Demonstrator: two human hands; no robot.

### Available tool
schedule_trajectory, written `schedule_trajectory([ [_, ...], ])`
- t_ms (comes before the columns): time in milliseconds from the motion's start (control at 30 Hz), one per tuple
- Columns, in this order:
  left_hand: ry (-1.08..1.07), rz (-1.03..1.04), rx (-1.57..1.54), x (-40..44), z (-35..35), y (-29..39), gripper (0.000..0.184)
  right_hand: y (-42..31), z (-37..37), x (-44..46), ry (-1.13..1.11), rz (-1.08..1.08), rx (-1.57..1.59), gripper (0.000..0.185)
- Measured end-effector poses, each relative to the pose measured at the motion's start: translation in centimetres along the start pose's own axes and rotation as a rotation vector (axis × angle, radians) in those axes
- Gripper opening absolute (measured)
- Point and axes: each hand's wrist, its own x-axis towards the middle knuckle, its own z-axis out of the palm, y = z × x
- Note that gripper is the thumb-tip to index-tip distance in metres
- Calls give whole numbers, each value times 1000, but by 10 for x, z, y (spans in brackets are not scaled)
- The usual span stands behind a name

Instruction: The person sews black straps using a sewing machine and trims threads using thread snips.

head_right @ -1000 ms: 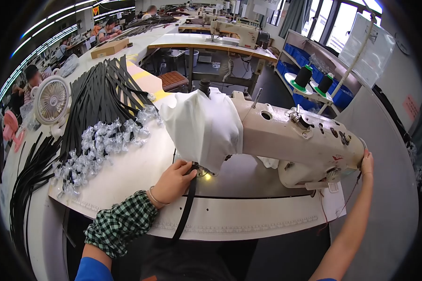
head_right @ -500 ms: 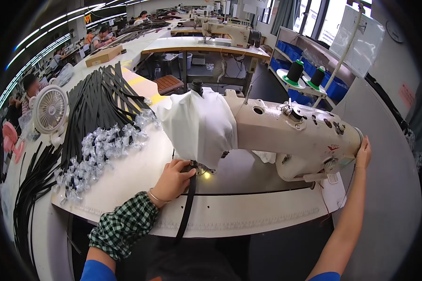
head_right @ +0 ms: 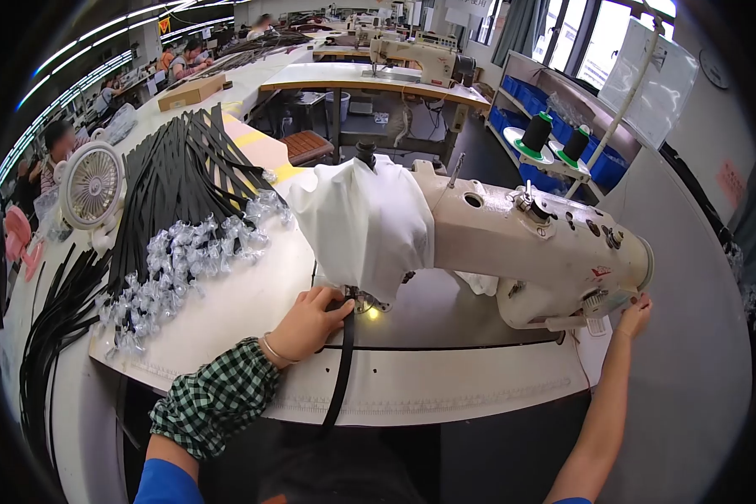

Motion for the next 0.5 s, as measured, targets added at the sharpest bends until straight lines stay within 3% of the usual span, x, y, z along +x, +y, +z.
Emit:
schedule_trajectory([
  [33,-11,11,-55,1,-1,-1,28,-20,-6,-19,177,-96,-56,49],
  [67,-20,23,-110,1,-2,-2,27,-45,-12,-44,182,-91,-59,49],
  [133,-12,65,-103,0,-4,-3,21,-94,-12,-101,228,-439,134,34],
  [200,-4,103,-94,1,-6,-3,16,-118,-5,-158,22,-553,302,23],
  [267,46,148,-116,0,-7,-2,12,-144,-14,-228,-360,-598,334,14],
  [333,51,164,-128,0,-10,0,12,-177,-19,-285,-593,-917,263,5],
  [367,61,176,-139,0,-10,1,12,-184,-11,-304,-606,-1187,330,11],
  [500,56,189,-118,-1,-10,0,15,-212,-1,-367,-1117,-1468,451,31],
])
